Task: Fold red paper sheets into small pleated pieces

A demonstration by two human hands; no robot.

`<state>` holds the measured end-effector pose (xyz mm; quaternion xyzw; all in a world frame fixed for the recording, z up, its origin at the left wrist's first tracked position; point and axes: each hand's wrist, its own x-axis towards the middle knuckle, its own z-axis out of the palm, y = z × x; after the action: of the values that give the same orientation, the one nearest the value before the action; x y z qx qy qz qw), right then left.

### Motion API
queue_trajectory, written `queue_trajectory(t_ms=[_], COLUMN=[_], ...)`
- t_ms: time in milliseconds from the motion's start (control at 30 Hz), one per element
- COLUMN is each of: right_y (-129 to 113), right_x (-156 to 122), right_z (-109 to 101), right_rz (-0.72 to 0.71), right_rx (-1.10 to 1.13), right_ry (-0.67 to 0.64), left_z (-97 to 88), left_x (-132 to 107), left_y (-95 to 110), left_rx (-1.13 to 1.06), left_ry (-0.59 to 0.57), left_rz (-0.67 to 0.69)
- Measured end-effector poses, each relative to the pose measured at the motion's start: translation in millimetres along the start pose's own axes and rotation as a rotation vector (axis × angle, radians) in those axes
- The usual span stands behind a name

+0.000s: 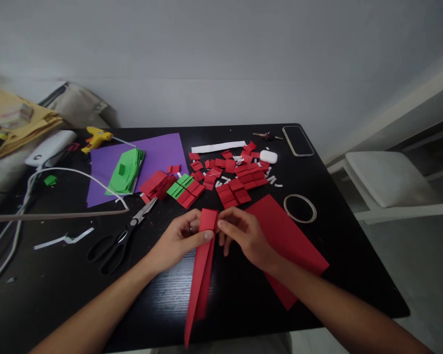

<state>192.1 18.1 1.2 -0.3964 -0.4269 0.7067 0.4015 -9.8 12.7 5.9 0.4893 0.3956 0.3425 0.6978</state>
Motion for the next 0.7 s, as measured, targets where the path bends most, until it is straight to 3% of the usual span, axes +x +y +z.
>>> queue_trajectory(t_ms=[333, 500, 700], right_y=[-4.4, -3.5, -1.9], right_x=[-0.5, -6.8, -9.9], right_z=[1.2, 4.1, 5.1], right_rz=[-0.075, -0.102, -0.148], right_rx=[-0.02, -0.029, -0.038], right_ry=[0.071, 0.084, 0.082], left_z=[-1.2, 5.2, 8.0], left_x=[-3.5, -5.6, -9.0], left_y=[7.6, 12.4, 11.4], left_rx=[0.163, 0.145, 0.064], left_ry=[-0.045, 0.038, 0.099], left_rz=[-0.012, 0.021, -0.033])
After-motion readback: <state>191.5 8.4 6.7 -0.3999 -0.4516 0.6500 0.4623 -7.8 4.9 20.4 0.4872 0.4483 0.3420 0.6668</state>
